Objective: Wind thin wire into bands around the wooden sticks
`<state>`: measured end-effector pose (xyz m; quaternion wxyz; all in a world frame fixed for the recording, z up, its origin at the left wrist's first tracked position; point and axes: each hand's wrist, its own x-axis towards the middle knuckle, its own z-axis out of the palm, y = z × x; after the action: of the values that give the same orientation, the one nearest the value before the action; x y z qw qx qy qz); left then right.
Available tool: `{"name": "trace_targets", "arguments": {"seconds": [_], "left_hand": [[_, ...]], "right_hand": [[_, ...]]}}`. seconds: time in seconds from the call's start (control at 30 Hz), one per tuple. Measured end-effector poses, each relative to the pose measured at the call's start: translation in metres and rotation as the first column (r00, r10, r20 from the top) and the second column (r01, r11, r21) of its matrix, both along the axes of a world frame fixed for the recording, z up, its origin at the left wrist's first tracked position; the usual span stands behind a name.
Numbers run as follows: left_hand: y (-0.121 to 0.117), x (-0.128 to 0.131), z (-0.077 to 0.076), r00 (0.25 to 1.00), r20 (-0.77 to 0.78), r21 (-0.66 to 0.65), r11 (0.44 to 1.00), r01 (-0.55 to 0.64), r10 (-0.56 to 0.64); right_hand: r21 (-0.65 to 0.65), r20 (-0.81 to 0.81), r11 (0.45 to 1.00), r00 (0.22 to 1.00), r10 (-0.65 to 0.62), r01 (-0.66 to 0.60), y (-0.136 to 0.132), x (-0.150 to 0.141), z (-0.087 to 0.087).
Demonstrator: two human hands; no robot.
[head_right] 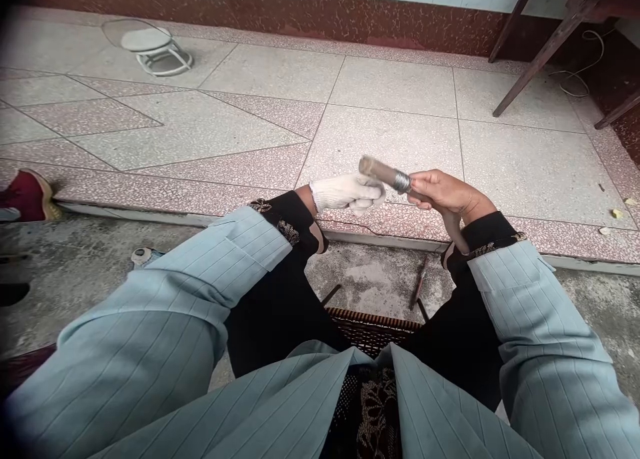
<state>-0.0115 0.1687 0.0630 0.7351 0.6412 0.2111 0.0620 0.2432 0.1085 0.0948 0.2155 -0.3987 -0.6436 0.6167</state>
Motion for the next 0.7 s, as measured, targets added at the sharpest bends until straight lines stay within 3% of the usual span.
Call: {"name": "trace_targets", "arguments": {"seconds": [0.13, 0.27, 0.33, 0.47, 0.6, 0.7], "left_hand": [[0.009, -0.002, -0.008, 0.989, -0.129, 0.166, 0.982, 0.093, -0.072], [0.012, -0.004, -0.013, 0.962, -0.222, 0.19, 0.96, 0.203, -0.159], [0.011, -0.003, -0.011, 0.949, -0.278, 0.21, 0.954, 0.212, -0.15], [0.008, -0.001, -0.007, 0.938, -0.324, 0.243, 0.948, 0.206, -0.121], [0.01, -0.002, -0.008, 0.971, -0.241, 0.223, 0.973, 0.052, 0.003], [0.011, -0.003, -0.011, 0.978, -0.209, 0.162, 0.987, 0.006, 0.028]], "right_hand": [[-0.073, 0.186, 0.932, 0.913, 0.363, -0.355, 0.0, 0.003, 0.003], [-0.111, 0.371, 0.886, 0.808, 0.457, -0.45, 0.004, -0.001, -0.006], [-0.089, 0.512, 0.903, 0.759, 0.403, -0.419, 0.007, -0.004, -0.01], [0.056, 0.749, 0.951, 0.642, 0.161, -0.304, 0.009, -0.008, -0.009], [0.225, 0.832, 0.951, 0.55, -0.075, -0.211, 0.008, -0.008, -0.007], [0.251, 0.843, 0.943, 0.528, -0.103, -0.216, 0.007, -0.004, -0.009]]}}
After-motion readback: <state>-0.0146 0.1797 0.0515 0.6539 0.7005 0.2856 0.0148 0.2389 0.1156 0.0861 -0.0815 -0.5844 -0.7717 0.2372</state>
